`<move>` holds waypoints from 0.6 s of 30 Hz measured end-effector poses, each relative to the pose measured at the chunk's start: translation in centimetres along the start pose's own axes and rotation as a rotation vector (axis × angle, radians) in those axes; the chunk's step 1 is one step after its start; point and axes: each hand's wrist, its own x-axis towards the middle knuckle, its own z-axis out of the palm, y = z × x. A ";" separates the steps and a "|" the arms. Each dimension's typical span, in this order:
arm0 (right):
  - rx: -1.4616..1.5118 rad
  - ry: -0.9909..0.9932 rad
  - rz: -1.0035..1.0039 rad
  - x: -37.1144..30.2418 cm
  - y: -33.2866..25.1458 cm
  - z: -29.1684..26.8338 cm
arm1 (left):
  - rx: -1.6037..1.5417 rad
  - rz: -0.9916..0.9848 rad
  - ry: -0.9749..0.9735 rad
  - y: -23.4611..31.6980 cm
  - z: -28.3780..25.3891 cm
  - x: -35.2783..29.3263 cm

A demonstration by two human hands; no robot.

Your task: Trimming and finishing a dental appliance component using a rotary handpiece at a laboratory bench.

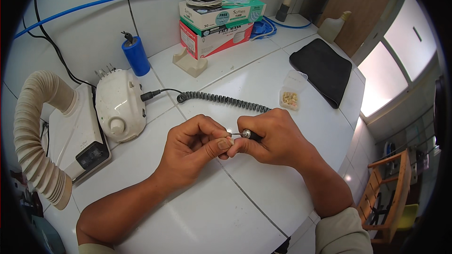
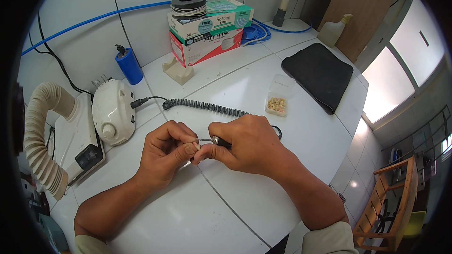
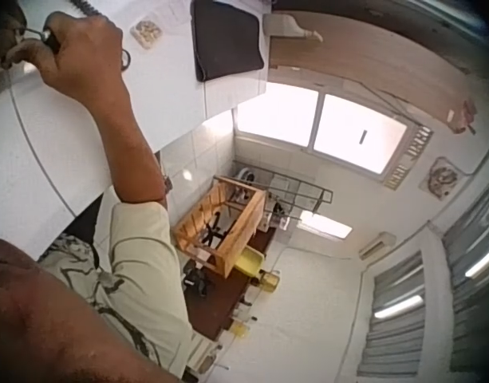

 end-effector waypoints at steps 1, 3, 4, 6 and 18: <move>0.000 0.012 0.002 0.0 0.0 0.1 | -0.002 -0.009 0.019 0.1 0.1 0.0; -0.005 0.035 0.006 0.0 0.2 0.3 | 0.000 -0.024 0.035 0.0 0.2 0.1; -0.009 0.058 0.011 0.0 0.2 0.4 | 0.000 -0.040 0.052 0.0 0.2 0.1; -0.007 0.058 0.019 0.1 0.2 0.4 | -0.003 -0.053 0.051 0.1 0.1 0.1; -0.008 0.041 0.005 0.1 0.0 0.3 | -0.005 -0.106 0.036 0.2 -0.2 0.0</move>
